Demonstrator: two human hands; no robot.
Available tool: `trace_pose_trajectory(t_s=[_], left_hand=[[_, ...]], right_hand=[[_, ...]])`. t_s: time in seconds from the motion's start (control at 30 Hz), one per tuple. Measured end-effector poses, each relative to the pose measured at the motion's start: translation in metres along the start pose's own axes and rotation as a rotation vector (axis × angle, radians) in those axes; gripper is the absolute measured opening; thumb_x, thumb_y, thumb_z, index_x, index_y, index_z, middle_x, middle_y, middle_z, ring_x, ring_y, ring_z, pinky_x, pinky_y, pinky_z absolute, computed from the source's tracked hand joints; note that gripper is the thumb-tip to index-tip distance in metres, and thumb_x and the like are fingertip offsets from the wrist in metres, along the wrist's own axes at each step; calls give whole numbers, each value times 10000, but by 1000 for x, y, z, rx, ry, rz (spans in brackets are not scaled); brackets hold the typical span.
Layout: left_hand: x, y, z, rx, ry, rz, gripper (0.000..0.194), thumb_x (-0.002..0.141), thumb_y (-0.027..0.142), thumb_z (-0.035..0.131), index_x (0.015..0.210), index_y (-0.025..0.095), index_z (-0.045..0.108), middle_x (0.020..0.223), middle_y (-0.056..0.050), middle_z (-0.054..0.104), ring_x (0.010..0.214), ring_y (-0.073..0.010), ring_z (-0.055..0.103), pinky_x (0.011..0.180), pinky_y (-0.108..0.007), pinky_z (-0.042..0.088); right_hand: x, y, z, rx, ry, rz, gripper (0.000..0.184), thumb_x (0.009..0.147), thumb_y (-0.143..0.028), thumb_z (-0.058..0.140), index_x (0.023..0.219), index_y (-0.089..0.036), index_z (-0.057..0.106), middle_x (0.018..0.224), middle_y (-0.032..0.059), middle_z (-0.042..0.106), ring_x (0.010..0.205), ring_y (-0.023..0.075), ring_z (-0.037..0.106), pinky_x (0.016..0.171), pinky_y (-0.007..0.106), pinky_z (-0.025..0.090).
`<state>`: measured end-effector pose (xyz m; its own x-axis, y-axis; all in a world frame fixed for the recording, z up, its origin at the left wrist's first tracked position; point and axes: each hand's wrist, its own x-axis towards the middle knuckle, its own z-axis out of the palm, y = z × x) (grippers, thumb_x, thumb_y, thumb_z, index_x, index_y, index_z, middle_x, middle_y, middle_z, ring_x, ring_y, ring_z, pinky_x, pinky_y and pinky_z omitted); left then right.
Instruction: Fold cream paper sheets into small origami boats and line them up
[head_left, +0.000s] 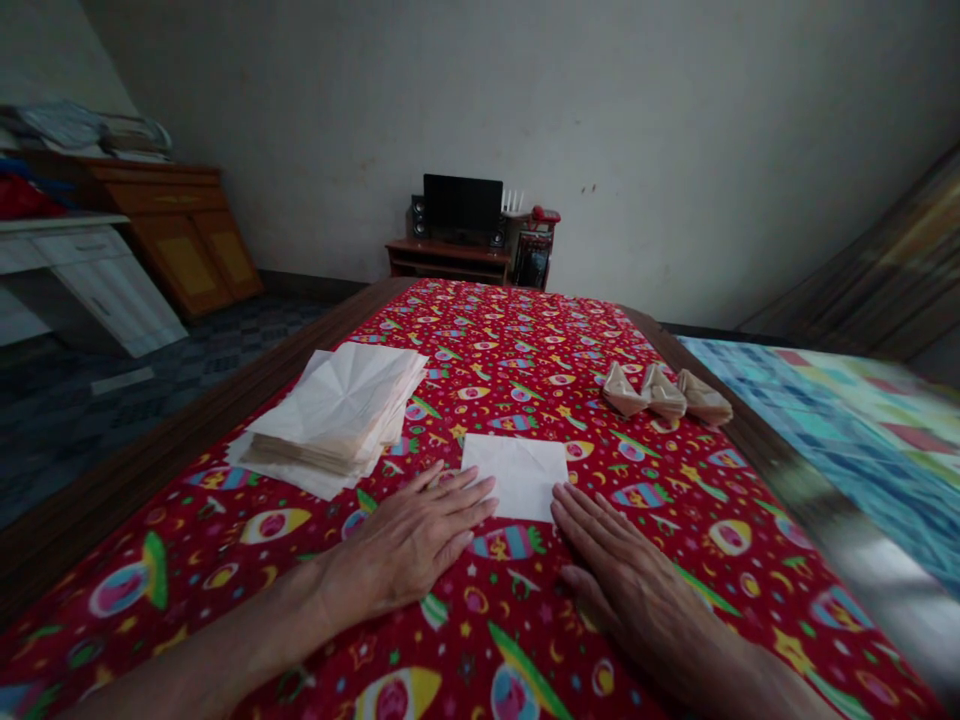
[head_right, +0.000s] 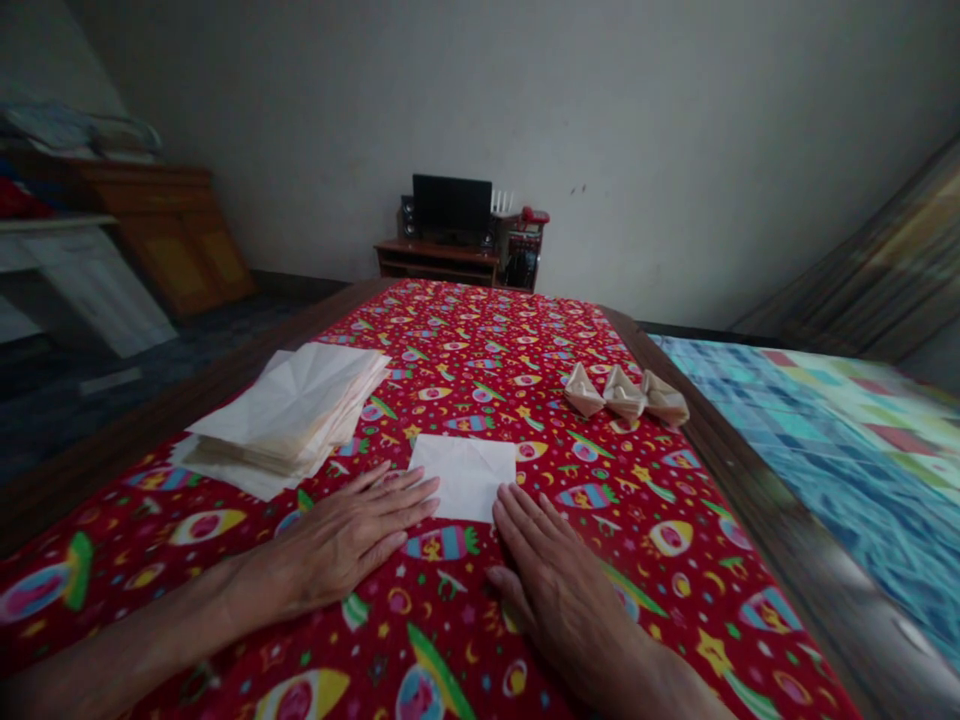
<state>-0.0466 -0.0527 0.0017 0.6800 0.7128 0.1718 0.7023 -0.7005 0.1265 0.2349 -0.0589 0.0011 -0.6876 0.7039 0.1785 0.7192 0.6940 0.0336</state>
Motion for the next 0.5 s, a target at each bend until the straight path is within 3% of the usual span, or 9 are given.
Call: trace_pose_trajectory(t_s=[0.33, 0.43, 0.5], left_hand=[[-11, -3, -2, 16, 113, -19, 381, 942, 214, 413, 1314, 277, 464, 1369, 4, 501, 1298, -173, 404, 1091, -406, 295], [0, 5, -6, 30, 180, -10, 270, 938, 199, 422, 1158, 232, 573, 1229, -16, 600, 1205, -196, 476, 1069, -435, 307], [12, 11, -7, 42, 175, -1, 201, 933, 176, 410, 935, 172, 610, 1000, -42, 639, 1017, -195, 550, 962, -393, 405]], right_hand=[[-6, 2, 3, -33, 98, 1, 478, 925, -306, 416, 1359, -110, 448, 1401, 132, 414, 1285, 268, 408, 1003, 444, 442], [2, 1, 1, 25, 180, -4, 403, 919, -260, 422, 1274, -114, 546, 1309, 137, 537, 1229, 268, 483, 989, 440, 448], [11, 7, -5, 109, 200, -9, 327, 924, -226, 399, 1125, -148, 646, 1171, 114, 643, 1115, 241, 581, 931, 381, 483]])
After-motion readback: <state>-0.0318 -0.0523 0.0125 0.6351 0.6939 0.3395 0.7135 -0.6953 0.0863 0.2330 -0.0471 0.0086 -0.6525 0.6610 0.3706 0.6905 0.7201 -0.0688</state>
